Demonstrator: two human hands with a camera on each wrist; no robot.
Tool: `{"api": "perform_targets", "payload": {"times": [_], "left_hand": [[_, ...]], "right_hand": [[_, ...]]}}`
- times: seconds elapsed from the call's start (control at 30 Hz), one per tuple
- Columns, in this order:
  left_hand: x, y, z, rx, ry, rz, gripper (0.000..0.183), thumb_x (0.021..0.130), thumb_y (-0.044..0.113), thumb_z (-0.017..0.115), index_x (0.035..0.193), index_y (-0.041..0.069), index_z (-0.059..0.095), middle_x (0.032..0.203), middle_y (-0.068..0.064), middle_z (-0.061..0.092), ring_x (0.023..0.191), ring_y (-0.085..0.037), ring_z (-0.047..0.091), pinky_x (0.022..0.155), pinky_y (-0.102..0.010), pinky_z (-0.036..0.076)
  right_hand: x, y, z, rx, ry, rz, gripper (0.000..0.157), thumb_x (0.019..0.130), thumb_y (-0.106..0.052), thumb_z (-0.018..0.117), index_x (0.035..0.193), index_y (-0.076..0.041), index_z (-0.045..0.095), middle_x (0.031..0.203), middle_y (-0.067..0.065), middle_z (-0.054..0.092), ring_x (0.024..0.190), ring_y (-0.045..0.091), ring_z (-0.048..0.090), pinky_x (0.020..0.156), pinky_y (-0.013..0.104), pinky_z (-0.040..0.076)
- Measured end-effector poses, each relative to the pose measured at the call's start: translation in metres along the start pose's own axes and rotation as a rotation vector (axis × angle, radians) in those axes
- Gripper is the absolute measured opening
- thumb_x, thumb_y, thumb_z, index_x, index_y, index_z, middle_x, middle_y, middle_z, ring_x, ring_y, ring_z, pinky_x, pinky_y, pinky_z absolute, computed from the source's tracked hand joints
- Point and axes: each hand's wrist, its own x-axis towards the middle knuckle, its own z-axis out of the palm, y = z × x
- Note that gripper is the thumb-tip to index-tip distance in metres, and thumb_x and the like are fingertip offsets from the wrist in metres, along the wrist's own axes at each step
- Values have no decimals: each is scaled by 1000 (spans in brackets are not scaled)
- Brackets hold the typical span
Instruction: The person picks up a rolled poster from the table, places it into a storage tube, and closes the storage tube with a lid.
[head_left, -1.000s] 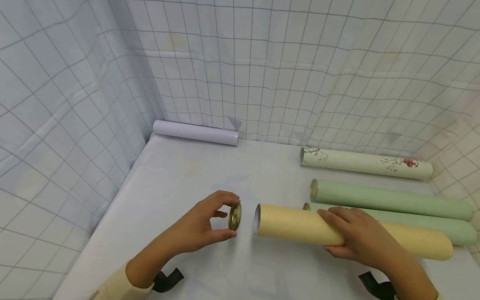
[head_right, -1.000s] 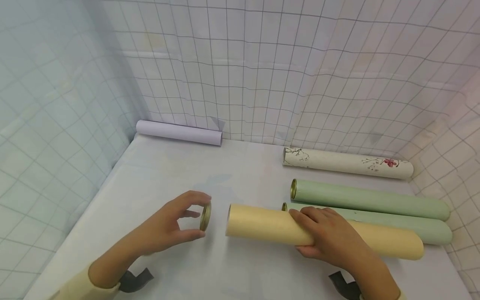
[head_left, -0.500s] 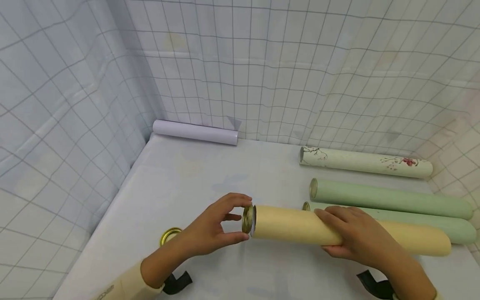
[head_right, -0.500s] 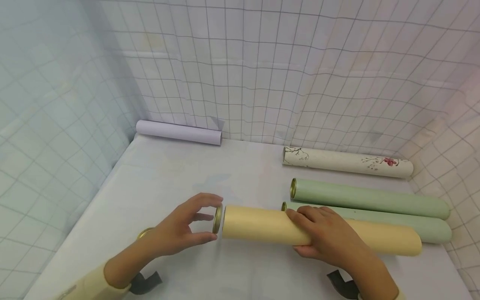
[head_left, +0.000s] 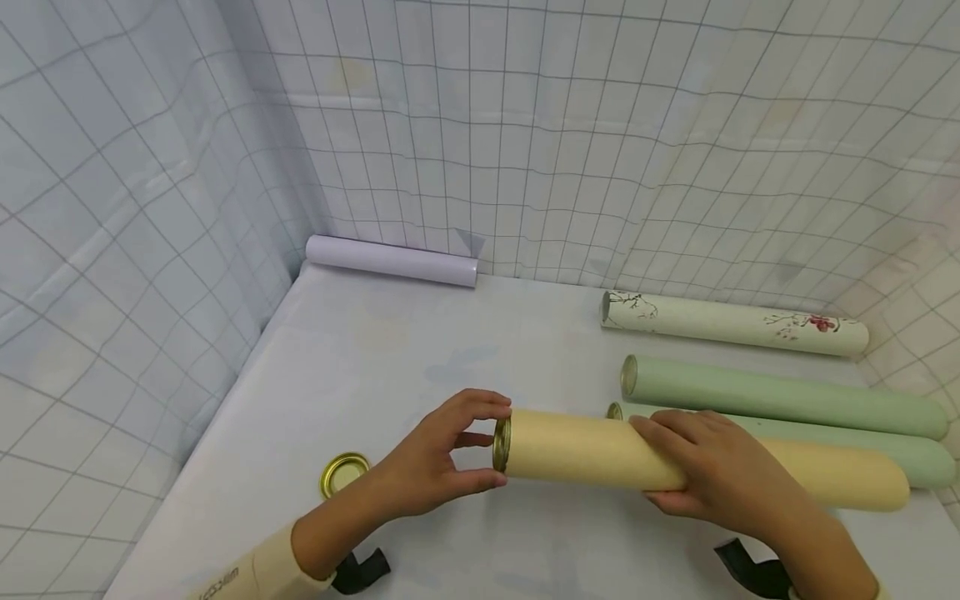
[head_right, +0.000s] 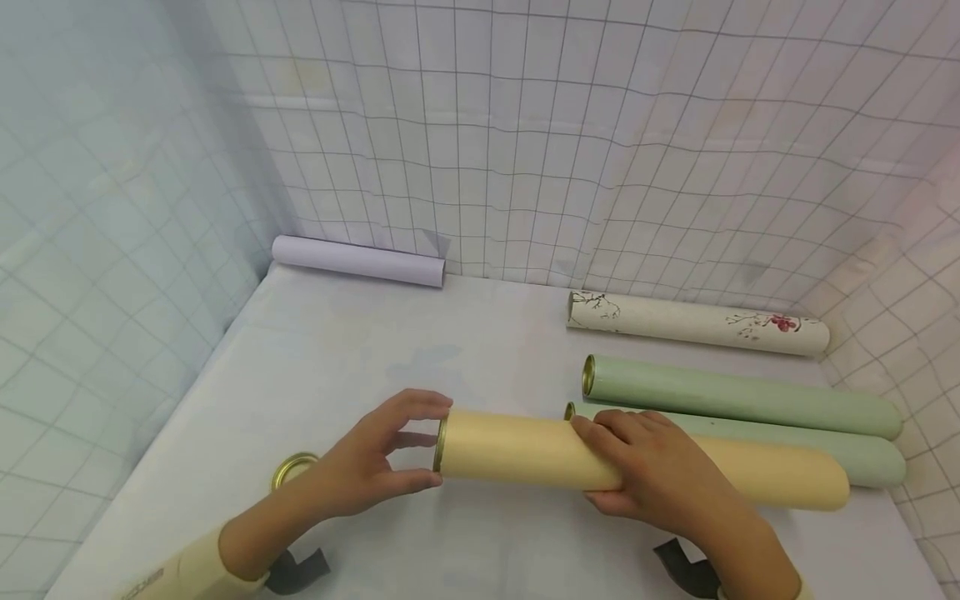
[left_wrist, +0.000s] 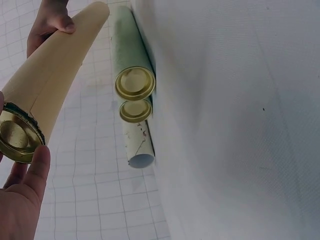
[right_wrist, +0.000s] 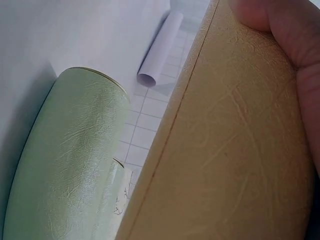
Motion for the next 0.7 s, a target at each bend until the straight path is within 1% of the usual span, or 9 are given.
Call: {"api": "perform_targets", "payload": {"times": [0.13, 0.3, 0.43, 0.57, 0.7], "left_hand": [[0, -1, 0, -21, 8, 37, 62, 83, 7, 81, 135, 12, 48, 139, -7, 44, 126, -26, 51, 92, -38, 54], [1, -2, -1, -21, 4, 39, 60, 80, 5, 83, 130, 13, 51, 139, -9, 46, 127, -26, 51, 92, -35, 54], [0, -2, -7, -15, 3, 29, 62, 77, 4, 85, 128, 15, 52, 139, -9, 48, 127, -26, 51, 91, -33, 55], [1, -3, -13, -11, 8, 18, 64, 77, 7, 85, 130, 15, 51, 138, -6, 48, 127, -25, 51, 90, -35, 55], [2, -5, -19, 7, 16, 48, 67, 77, 9, 86, 133, 13, 50, 137, -6, 48, 127, -25, 50, 89, -36, 56]], "right_hand": [[3, -2, -3, -33, -10, -4, 60, 98, -58, 42, 127, -9, 63, 109, 0, 64, 89, 16, 62, 73, 41, 53], [8, -4, -6, -57, -2, -27, 58, 99, -54, 40, 125, -8, 63, 107, 2, 65, 88, 18, 64, 72, 42, 52], [16, -3, -5, -55, -12, -45, 58, 98, -53, 39, 127, -8, 62, 108, 2, 65, 89, 18, 64, 71, 42, 53], [22, 0, -3, -31, -19, -62, 59, 98, -54, 42, 128, -6, 61, 111, 3, 65, 90, 18, 65, 71, 43, 54], [26, 2, 0, -13, -9, -76, 60, 98, -54, 45, 128, -4, 60, 111, 4, 66, 89, 19, 65, 70, 44, 55]]}}
